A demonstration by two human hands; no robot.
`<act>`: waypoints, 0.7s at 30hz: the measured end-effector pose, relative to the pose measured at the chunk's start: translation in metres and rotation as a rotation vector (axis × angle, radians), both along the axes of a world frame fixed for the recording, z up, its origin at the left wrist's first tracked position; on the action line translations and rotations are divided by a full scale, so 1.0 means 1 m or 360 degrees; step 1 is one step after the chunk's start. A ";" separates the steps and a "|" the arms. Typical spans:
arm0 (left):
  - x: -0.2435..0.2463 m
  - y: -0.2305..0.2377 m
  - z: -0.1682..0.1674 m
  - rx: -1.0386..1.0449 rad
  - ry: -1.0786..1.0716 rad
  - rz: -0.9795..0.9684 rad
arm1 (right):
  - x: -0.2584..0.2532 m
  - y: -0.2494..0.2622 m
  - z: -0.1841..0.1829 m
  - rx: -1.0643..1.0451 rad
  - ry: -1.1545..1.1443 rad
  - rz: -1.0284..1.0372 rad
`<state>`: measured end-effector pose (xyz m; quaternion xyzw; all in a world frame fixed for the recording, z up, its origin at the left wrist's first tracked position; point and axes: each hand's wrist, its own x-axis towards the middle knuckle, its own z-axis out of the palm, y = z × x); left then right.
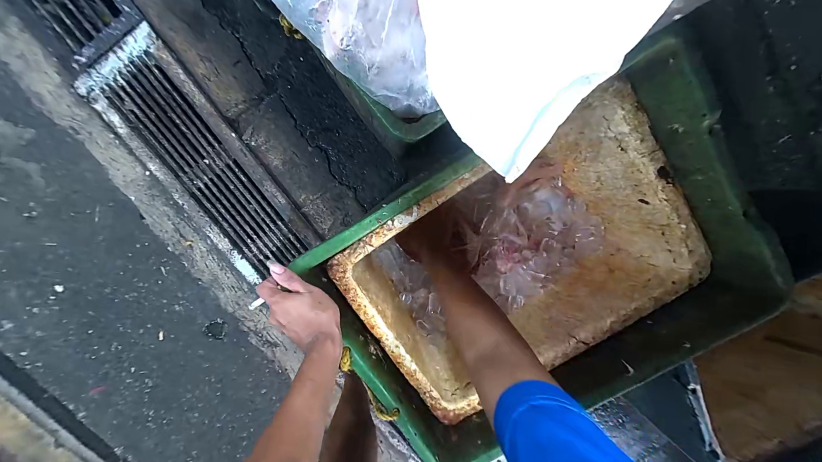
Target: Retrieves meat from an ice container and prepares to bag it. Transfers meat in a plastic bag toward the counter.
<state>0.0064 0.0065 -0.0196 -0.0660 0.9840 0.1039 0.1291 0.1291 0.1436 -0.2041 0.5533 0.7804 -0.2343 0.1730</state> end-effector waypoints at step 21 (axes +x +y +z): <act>-0.002 0.000 0.008 0.0069 -0.0030 0.0016 | 0.143 -0.083 0.211 -0.0361 0.1446 -0.1197</act>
